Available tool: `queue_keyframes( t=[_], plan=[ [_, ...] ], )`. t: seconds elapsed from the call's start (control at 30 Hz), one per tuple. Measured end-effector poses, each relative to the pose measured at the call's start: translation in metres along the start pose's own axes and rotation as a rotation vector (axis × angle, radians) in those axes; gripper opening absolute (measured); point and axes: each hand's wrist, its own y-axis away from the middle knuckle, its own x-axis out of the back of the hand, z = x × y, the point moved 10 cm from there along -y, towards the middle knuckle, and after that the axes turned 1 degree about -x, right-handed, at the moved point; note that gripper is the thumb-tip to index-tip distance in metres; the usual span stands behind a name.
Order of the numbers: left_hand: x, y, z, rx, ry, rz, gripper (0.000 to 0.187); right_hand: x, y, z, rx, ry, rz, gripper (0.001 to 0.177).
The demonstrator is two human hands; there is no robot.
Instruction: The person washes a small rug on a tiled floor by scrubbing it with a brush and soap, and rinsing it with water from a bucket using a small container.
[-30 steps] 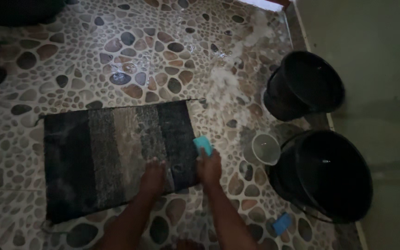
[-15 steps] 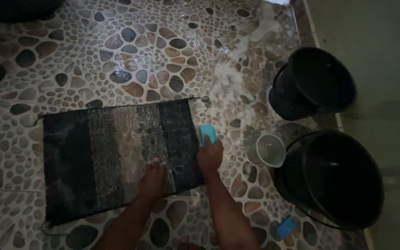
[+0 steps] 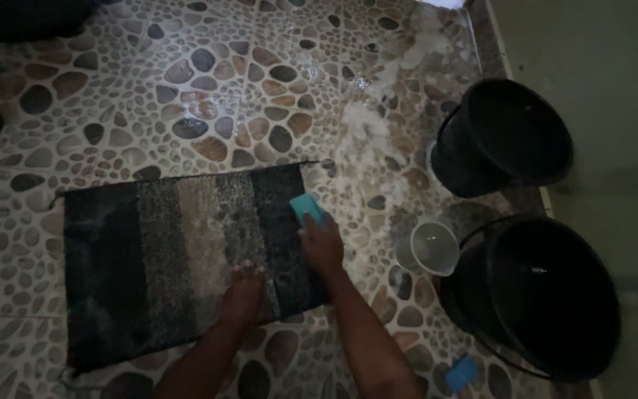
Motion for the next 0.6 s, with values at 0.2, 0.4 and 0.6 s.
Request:
queue_keyframes(
  t=[0.2,0.4,0.6],
  plan=[
    [0.009,0.021,0.001,0.027,0.072,-0.114,0.094,0.013,-0.016,0.018,-0.081,0.065,0.075,0.053],
    [-0.023,-0.005,0.001,-0.104,-0.043,0.045,0.081,0.006,-0.023,0.006,-0.062,-0.038,0.032,0.05],
    [-0.023,-0.003,-0.007,-0.032,0.118,0.026,0.072,-0.005,-0.038,-0.005,0.124,0.098,-0.019,0.049]
  ],
)
